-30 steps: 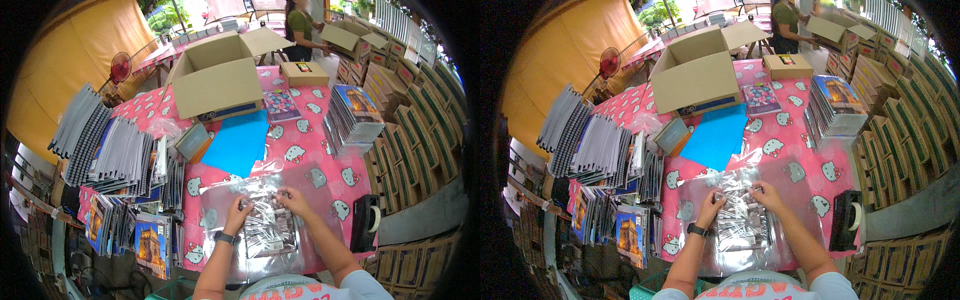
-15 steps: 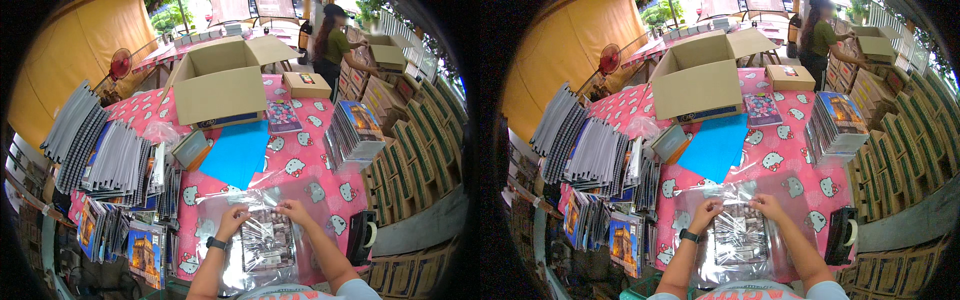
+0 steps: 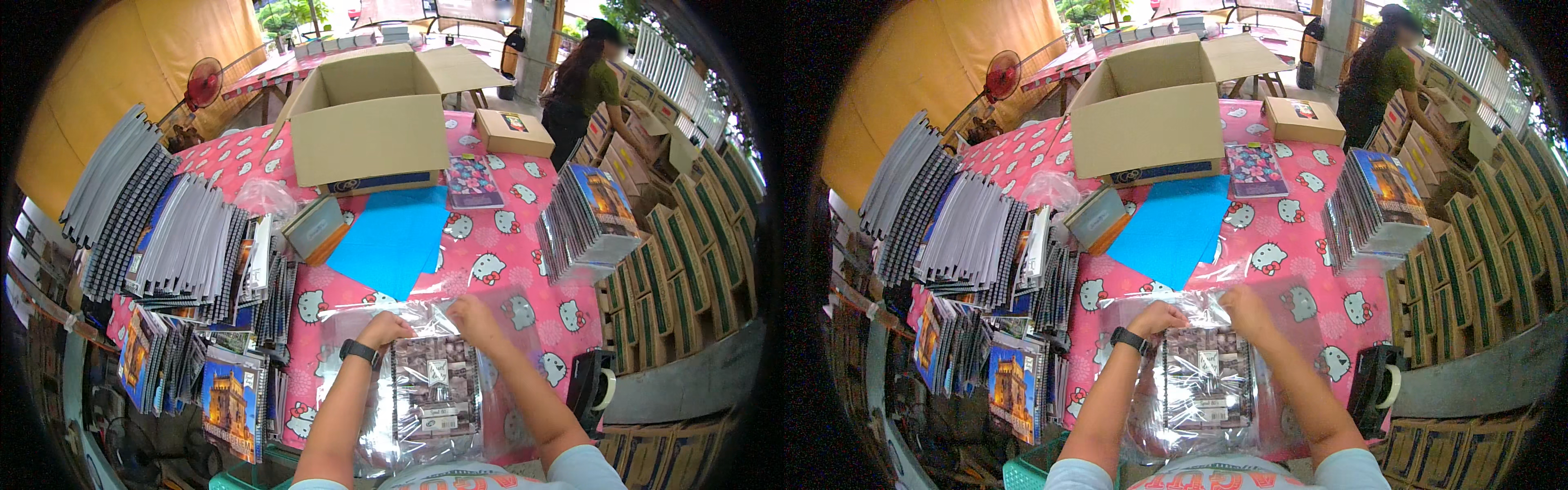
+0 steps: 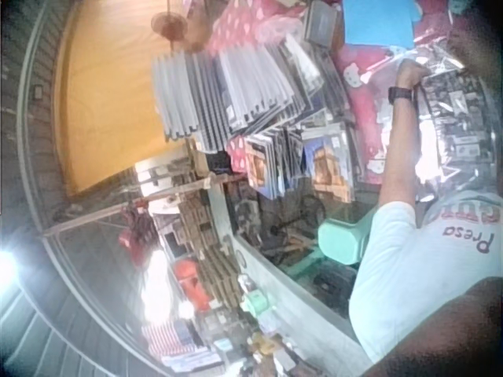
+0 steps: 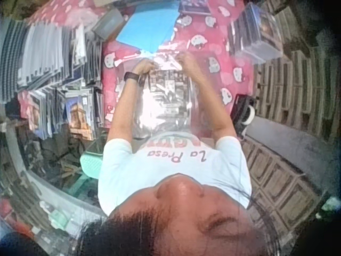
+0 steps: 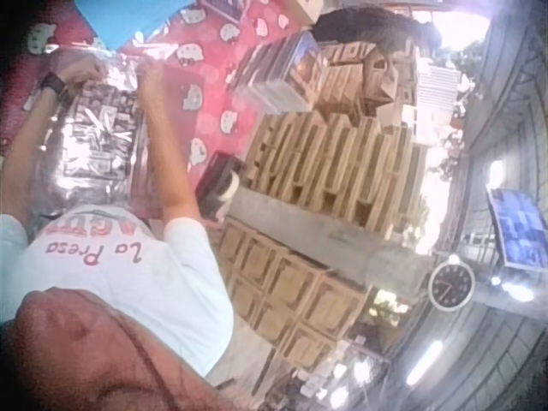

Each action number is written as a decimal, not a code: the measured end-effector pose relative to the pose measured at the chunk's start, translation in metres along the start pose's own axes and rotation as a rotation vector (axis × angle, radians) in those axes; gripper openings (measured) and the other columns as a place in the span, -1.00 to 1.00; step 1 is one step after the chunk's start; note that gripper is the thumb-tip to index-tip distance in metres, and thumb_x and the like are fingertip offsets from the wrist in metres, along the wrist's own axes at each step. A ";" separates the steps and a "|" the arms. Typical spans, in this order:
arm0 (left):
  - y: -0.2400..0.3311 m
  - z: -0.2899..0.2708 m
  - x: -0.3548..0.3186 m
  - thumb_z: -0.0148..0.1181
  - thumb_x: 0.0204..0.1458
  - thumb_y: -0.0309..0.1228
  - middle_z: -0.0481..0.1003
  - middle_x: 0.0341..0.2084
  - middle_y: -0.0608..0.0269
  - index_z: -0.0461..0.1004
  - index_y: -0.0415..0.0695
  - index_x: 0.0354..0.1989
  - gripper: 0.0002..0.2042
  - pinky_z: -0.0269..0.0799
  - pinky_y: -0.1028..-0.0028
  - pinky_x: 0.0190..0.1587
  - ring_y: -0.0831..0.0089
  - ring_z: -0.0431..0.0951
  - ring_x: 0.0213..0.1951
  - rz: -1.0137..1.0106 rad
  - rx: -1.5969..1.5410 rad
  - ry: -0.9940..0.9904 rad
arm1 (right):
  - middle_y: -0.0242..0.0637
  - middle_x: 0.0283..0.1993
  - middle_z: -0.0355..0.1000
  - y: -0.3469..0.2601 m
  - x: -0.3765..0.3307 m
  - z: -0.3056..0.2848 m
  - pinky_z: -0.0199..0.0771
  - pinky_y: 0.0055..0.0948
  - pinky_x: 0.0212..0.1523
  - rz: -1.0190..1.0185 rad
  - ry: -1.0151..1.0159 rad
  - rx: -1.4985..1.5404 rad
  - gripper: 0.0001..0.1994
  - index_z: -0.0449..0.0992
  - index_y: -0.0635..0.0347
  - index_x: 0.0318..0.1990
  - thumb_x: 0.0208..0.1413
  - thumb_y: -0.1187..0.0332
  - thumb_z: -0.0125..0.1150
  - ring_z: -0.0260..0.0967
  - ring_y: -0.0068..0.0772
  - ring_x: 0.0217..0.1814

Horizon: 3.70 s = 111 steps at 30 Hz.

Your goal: The person places a stack of notebooks into a clear plastic bag and uses tape to seal the bag.

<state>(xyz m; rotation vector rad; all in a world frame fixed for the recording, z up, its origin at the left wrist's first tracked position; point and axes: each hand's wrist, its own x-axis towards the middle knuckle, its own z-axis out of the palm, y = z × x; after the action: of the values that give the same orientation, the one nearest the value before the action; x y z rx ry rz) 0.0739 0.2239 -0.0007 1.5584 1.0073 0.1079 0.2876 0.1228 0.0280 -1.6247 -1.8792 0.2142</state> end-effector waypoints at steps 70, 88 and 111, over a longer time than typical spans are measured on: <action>0.012 0.080 -0.100 0.07 -0.05 -0.34 0.42 -0.08 0.29 0.51 -0.04 -0.18 -0.76 -0.20 -0.03 0.21 0.24 0.24 0.11 0.694 0.776 0.646 | -0.47 -0.55 0.35 -0.072 -0.382 -0.158 0.23 -0.58 -0.56 1.224 0.701 0.434 -0.89 0.44 0.18 -0.41 -0.01 0.35 0.16 0.20 -0.60 -0.58; 0.011 0.080 -0.099 0.11 -0.05 -0.29 0.46 -0.14 0.36 0.54 0.06 -0.22 -0.79 -0.17 -0.11 0.17 0.30 0.27 0.08 0.702 0.750 0.697 | -0.18 -0.42 0.49 -0.080 -0.024 -0.009 0.39 -0.39 -0.47 0.812 -0.074 0.400 -0.65 0.52 0.26 -0.44 -0.17 0.10 0.34 0.42 -0.36 -0.48; -0.037 0.063 -0.167 -0.01 0.08 -0.12 0.43 -0.19 0.02 0.32 -0.29 0.02 -0.51 0.39 0.35 -0.23 0.28 0.46 -0.23 0.214 0.148 0.203 | -0.39 -0.33 0.43 -0.102 -0.192 -0.019 0.31 -0.65 -0.43 0.904 0.181 1.138 -0.68 0.41 0.29 -0.04 0.03 0.38 0.15 0.31 -0.66 -0.38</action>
<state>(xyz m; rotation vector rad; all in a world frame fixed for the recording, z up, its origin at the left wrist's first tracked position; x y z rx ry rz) -0.0119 0.0655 0.0262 1.8156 1.0206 0.3531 0.2198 -0.0845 0.0269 -1.3902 -0.4851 1.1953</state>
